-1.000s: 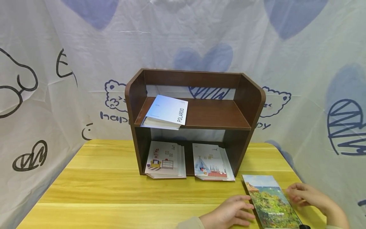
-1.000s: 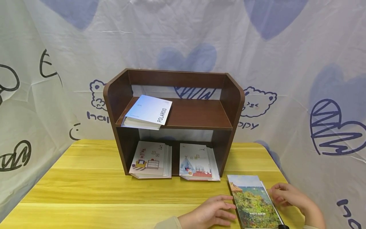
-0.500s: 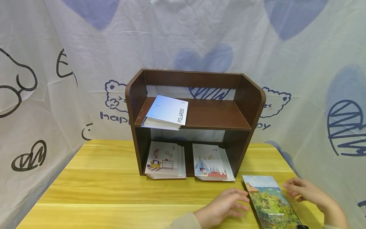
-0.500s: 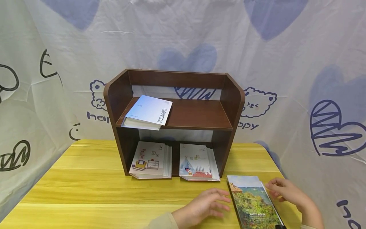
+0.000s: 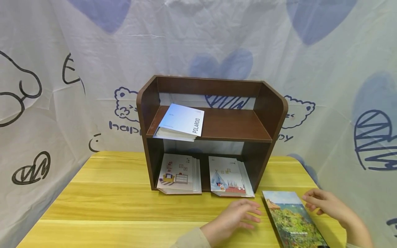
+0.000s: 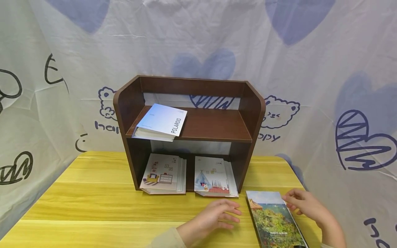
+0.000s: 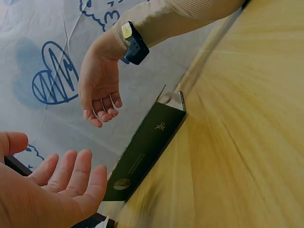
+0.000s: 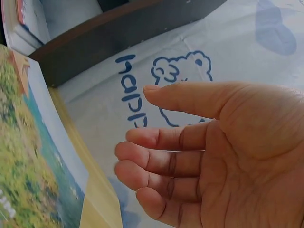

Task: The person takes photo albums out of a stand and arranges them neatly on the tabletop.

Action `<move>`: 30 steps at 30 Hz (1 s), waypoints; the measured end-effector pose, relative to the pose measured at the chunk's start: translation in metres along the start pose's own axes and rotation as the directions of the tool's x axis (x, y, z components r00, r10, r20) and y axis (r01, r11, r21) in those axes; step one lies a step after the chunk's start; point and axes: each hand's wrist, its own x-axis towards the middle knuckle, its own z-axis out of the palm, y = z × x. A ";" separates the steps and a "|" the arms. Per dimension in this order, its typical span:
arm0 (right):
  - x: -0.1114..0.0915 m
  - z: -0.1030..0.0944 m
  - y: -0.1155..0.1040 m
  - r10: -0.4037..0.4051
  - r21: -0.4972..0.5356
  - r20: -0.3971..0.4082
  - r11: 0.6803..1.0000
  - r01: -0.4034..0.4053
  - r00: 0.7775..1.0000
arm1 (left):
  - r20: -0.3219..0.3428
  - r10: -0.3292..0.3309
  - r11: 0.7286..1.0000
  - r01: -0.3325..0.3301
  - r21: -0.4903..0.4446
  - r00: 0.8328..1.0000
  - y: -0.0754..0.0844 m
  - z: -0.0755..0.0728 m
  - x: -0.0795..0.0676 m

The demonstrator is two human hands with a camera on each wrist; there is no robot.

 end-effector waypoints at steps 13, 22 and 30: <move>0.000 0.012 -0.022 -0.015 -0.012 -0.061 1.000 0.015 0.998 | -0.034 0.018 0.996 -0.015 0.084 0.999 0.018 -0.021 -0.017; 0.000 0.019 -0.036 -0.031 -0.015 -0.073 0.999 0.030 0.997 | -0.055 0.060 0.984 -0.049 0.171 0.997 0.030 -0.040 -0.030; 0.002 0.028 -0.049 -0.056 -0.024 -0.095 0.998 0.054 0.994 | -0.032 0.069 0.964 -0.058 0.261 0.997 0.047 -0.057 -0.040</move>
